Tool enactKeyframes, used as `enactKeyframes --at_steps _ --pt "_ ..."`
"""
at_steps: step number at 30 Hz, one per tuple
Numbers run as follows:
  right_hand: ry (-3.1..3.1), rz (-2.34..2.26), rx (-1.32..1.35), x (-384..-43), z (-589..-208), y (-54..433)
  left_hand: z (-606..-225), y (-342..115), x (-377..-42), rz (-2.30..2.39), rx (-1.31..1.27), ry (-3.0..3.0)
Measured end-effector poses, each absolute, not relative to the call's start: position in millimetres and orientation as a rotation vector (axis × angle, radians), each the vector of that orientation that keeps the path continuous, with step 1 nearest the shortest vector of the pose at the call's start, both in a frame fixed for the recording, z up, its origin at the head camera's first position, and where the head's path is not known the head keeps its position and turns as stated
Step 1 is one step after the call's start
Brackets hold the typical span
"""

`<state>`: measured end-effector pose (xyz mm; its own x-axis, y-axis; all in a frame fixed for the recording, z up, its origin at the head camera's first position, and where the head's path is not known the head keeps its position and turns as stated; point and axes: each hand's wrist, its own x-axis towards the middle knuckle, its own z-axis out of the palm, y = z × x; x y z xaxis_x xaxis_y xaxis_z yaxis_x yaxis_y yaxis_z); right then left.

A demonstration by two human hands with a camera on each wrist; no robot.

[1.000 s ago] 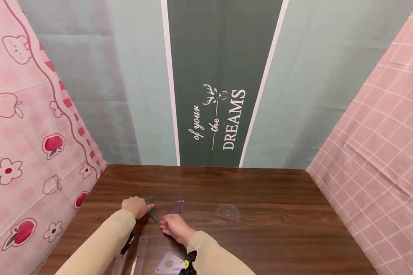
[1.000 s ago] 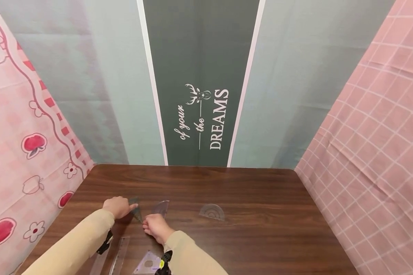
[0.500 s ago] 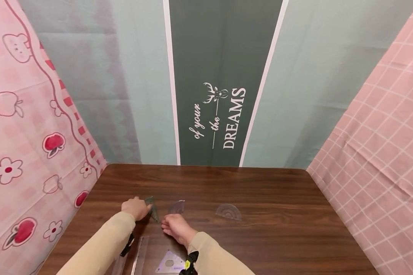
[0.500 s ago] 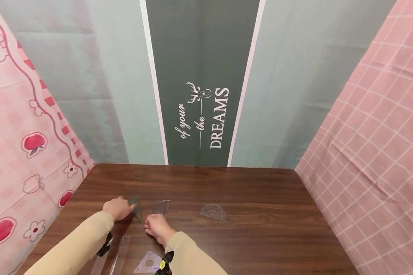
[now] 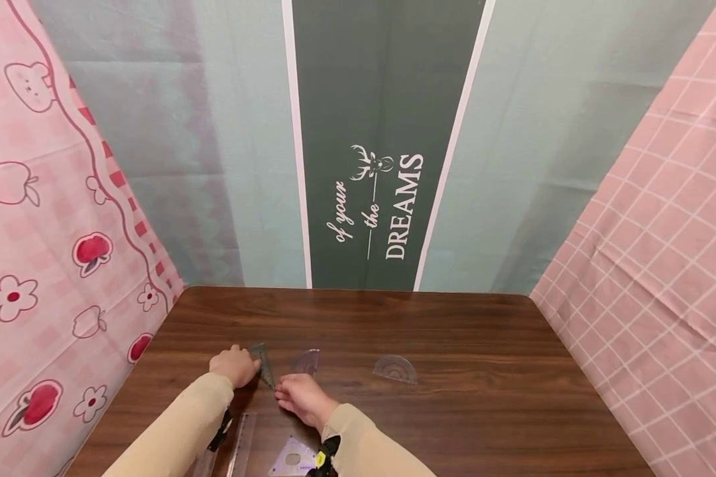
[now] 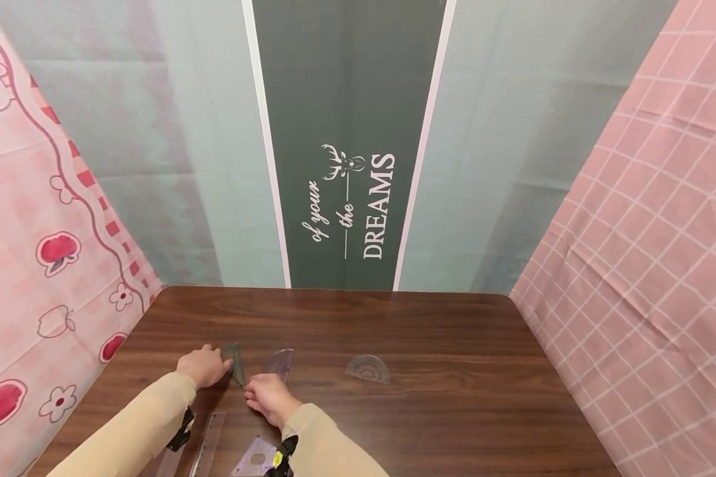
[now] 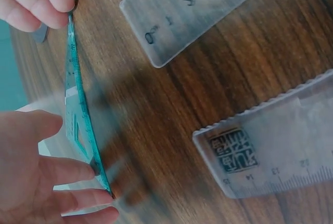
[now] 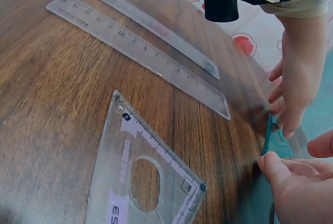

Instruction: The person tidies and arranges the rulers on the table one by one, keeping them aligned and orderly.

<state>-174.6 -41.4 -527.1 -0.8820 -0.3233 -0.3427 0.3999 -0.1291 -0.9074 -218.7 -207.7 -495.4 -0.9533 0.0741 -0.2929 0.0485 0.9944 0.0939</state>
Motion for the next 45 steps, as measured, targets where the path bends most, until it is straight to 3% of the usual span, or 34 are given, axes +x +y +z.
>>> enactKeyframes --at_steps 25,45 --pt "1.493 -2.127 0.152 -157 -531 -46 -499 -206 -212 0.186 0.014 2.796" --pt "1.429 -2.213 0.187 -170 -525 -39 -494 -202 -222 0.207 -0.006 2.824"
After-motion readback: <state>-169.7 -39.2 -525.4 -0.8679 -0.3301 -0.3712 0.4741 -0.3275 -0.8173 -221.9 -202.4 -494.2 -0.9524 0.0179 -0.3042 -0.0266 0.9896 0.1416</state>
